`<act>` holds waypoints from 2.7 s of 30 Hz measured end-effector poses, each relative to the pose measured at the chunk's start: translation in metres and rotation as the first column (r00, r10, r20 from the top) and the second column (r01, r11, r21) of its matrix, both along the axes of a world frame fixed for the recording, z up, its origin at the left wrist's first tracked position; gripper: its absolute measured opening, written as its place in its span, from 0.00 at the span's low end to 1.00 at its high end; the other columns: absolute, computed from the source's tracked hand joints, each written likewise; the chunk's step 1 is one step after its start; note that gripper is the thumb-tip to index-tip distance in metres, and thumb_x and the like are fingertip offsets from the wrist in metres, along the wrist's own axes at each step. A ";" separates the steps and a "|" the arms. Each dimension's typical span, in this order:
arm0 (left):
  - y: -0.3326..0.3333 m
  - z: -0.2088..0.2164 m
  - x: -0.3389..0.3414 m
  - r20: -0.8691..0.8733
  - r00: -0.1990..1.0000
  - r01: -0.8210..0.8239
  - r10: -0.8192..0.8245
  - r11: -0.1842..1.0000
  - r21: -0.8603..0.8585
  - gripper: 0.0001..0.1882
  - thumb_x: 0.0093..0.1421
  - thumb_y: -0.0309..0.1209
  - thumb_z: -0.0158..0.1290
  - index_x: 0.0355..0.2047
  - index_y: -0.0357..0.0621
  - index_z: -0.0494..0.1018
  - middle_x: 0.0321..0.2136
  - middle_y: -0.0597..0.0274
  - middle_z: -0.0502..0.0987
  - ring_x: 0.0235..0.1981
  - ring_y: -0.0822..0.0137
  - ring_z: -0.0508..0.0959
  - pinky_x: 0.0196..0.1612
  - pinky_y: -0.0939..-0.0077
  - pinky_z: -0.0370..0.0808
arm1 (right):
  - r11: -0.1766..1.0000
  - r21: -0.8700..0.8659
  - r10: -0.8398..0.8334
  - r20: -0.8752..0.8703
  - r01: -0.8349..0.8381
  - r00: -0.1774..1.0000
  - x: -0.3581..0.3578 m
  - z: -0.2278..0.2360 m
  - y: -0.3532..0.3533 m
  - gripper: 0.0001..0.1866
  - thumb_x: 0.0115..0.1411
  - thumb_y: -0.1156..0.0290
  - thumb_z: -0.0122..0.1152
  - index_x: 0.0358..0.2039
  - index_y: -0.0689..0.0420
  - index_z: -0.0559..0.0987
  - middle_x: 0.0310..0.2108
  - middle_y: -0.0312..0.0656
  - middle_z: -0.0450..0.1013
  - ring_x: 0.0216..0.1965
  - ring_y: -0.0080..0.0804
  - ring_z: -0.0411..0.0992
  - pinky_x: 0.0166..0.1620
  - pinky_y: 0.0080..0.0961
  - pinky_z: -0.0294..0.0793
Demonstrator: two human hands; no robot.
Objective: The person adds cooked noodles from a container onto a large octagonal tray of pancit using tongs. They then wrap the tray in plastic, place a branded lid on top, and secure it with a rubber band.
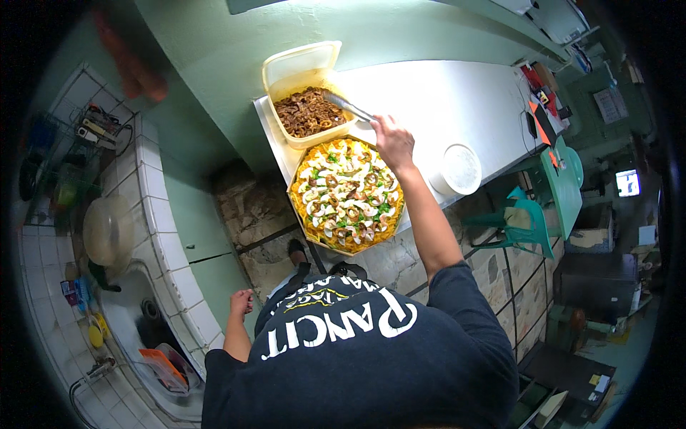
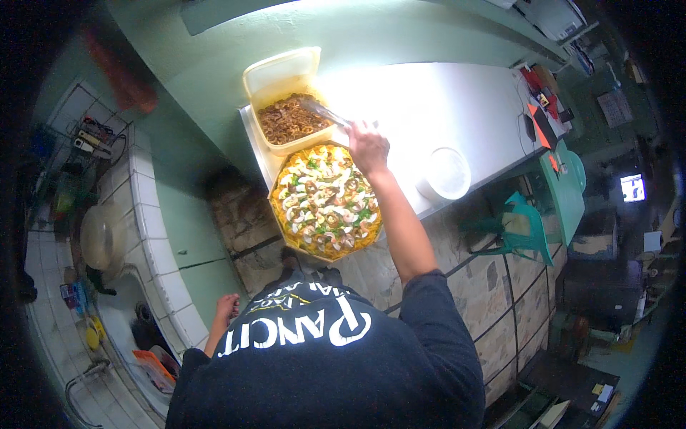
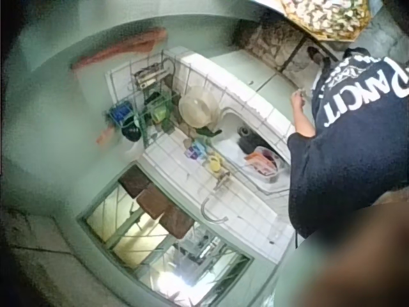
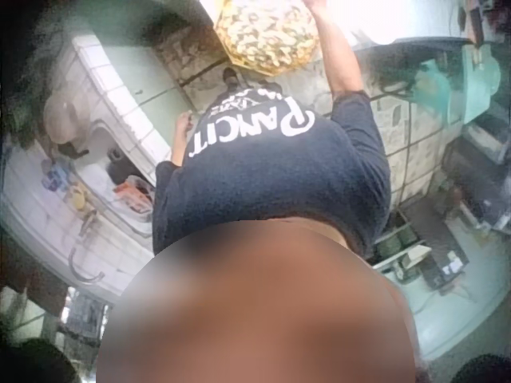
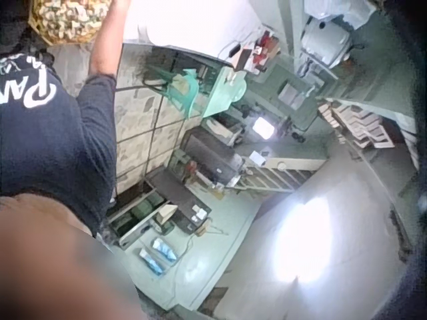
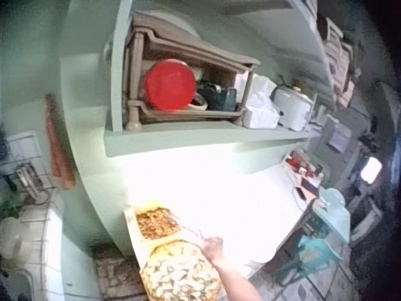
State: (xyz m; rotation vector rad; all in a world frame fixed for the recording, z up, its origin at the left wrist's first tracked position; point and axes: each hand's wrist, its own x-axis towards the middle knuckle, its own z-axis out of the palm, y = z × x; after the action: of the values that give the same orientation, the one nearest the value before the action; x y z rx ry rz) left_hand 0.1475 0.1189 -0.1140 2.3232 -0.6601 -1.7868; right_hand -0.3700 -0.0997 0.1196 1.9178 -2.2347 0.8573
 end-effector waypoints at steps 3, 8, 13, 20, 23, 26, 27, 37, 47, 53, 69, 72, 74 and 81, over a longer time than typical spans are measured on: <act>0.005 -0.005 0.006 0.006 0.999 -0.033 0.033 0.999 -0.029 0.09 0.58 0.38 0.53 0.31 0.47 0.72 0.21 0.69 0.71 0.14 0.75 0.67 0.15 0.78 0.68 | 0.940 0.339 0.019 -0.156 0.035 0.987 0.014 -0.006 -0.032 0.15 0.64 0.57 0.44 0.41 0.49 0.77 0.49 0.43 0.72 0.36 0.45 0.77 0.37 0.42 0.77; 0.024 -0.012 0.020 -0.011 0.997 -0.082 0.082 0.997 0.000 0.08 0.58 0.37 0.53 0.31 0.47 0.72 0.20 0.68 0.70 0.14 0.74 0.67 0.15 0.77 0.67 | 0.959 0.254 0.173 -0.170 -0.127 0.970 0.039 -0.022 -0.062 0.13 0.63 0.59 0.45 0.34 0.53 0.75 0.39 0.45 0.75 0.29 0.48 0.76 0.33 0.44 0.75; 0.032 -0.017 0.027 -0.017 0.991 -0.129 0.129 0.991 0.034 0.08 0.58 0.37 0.53 0.31 0.47 0.72 0.21 0.68 0.71 0.14 0.74 0.67 0.14 0.78 0.67 | 0.955 0.253 0.188 -0.125 -0.152 0.974 0.062 -0.035 -0.081 0.15 0.63 0.60 0.46 0.29 0.57 0.74 0.32 0.49 0.73 0.33 0.48 0.74 0.35 0.46 0.72; 0.013 -0.019 0.024 0.000 0.993 -0.121 0.121 0.993 -0.005 0.09 0.58 0.37 0.54 0.34 0.47 0.72 0.20 0.68 0.71 0.13 0.76 0.67 0.14 0.79 0.67 | 0.937 0.333 0.115 -0.009 -0.105 0.993 0.063 -0.022 -0.081 0.15 0.62 0.59 0.46 0.31 0.55 0.77 0.32 0.48 0.74 0.37 0.49 0.73 0.41 0.45 0.70; 0.007 -0.017 0.022 -0.012 0.993 -0.114 0.114 0.993 -0.008 0.09 0.58 0.37 0.54 0.35 0.47 0.72 0.20 0.69 0.71 0.13 0.76 0.67 0.14 0.79 0.67 | 0.928 0.369 0.038 0.021 -0.043 0.999 0.046 -0.012 -0.065 0.15 0.62 0.56 0.47 0.34 0.51 0.78 0.29 0.46 0.76 0.33 0.47 0.75 0.41 0.42 0.72; 0.003 -0.015 0.019 -0.011 0.996 -0.089 0.089 0.996 0.009 0.09 0.57 0.37 0.54 0.35 0.47 0.73 0.21 0.69 0.71 0.13 0.76 0.66 0.14 0.79 0.67 | 0.961 0.274 0.027 0.026 -0.033 0.999 0.028 -0.007 -0.039 0.16 0.61 0.55 0.48 0.38 0.48 0.80 0.24 0.46 0.75 0.29 0.44 0.75 0.38 0.38 0.72; 0.002 -0.014 0.019 -0.005 0.996 -0.090 0.090 0.995 0.034 0.09 0.57 0.37 0.54 0.35 0.47 0.73 0.21 0.69 0.71 0.13 0.76 0.66 0.14 0.79 0.67 | 0.968 0.248 0.017 0.034 -0.025 0.999 0.021 -0.006 -0.028 0.16 0.61 0.55 0.48 0.38 0.48 0.80 0.22 0.46 0.75 0.28 0.43 0.75 0.37 0.37 0.72; -0.004 -0.010 0.010 0.017 1.000 -0.020 0.019 0.999 0.040 0.10 0.58 0.39 0.54 0.35 0.49 0.73 0.21 0.70 0.71 0.14 0.76 0.66 0.15 0.79 0.68 | 0.972 0.161 -0.201 0.204 0.170 0.958 -0.060 -0.007 0.110 0.13 0.60 0.63 0.51 0.31 0.59 0.79 0.28 0.51 0.75 0.31 0.49 0.74 0.34 0.39 0.70; -0.017 0.000 -0.004 0.002 0.998 0.059 -0.059 0.998 -0.027 0.10 0.57 0.39 0.54 0.34 0.48 0.73 0.21 0.70 0.71 0.14 0.76 0.67 0.15 0.79 0.68 | 0.965 0.260 -0.070 0.142 0.031 0.987 -0.018 -0.038 0.104 0.11 0.60 0.64 0.51 0.32 0.56 0.79 0.30 0.43 0.74 0.31 0.43 0.74 0.35 0.35 0.71; -0.006 0.005 -0.002 0.019 0.999 0.028 -0.028 0.999 -0.014 0.10 0.58 0.38 0.54 0.35 0.48 0.73 0.21 0.70 0.71 0.14 0.76 0.68 0.16 0.79 0.67 | 0.959 0.282 -0.072 0.112 0.038 0.991 -0.017 -0.016 0.095 0.12 0.60 0.62 0.52 0.33 0.55 0.79 0.30 0.43 0.75 0.30 0.43 0.75 0.34 0.34 0.72; 0.017 -0.001 0.036 0.081 0.983 0.170 -0.162 0.981 -0.098 0.10 0.58 0.38 0.54 0.36 0.48 0.73 0.22 0.68 0.71 0.15 0.73 0.68 0.17 0.77 0.69 | 0.973 0.143 0.205 -0.156 -0.183 0.966 0.054 -0.051 -0.102 0.08 0.60 0.64 0.51 0.30 0.54 0.75 0.31 0.46 0.70 0.30 0.43 0.74 0.31 0.41 0.73; 0.022 -0.005 0.045 0.073 0.967 0.254 -0.244 0.948 -0.191 0.10 0.58 0.38 0.53 0.36 0.48 0.73 0.22 0.68 0.71 0.16 0.73 0.68 0.18 0.76 0.69 | 0.964 0.112 0.256 -0.165 -0.239 0.953 0.069 -0.054 -0.120 0.07 0.58 0.66 0.51 0.30 0.56 0.73 0.30 0.46 0.69 0.29 0.45 0.74 0.32 0.42 0.72; 0.025 -0.010 0.049 0.068 0.963 0.270 -0.261 0.941 -0.206 0.10 0.58 0.38 0.54 0.36 0.48 0.73 0.22 0.68 0.71 0.16 0.73 0.68 0.18 0.76 0.69 | 0.960 0.125 0.269 -0.170 -0.250 0.948 0.077 -0.051 -0.125 0.07 0.58 0.67 0.50 0.31 0.56 0.72 0.31 0.47 0.70 0.30 0.45 0.74 0.32 0.43 0.71; 0.029 -0.042 0.066 0.077 0.943 0.334 -0.325 0.907 -0.256 0.10 0.57 0.37 0.54 0.36 0.48 0.73 0.22 0.66 0.71 0.15 0.73 0.68 0.16 0.76 0.69 | 0.930 0.257 0.293 -0.086 -0.263 0.952 0.071 -0.027 -0.120 0.08 0.59 0.66 0.49 0.31 0.56 0.73 0.33 0.46 0.71 0.31 0.47 0.74 0.34 0.43 0.72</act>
State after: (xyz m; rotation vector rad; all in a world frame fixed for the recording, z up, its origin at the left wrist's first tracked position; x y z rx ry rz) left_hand 0.2133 0.1482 -0.1558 2.1619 -1.2804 -1.6549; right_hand -0.2988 -0.2200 0.0922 2.3697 -2.1112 0.4868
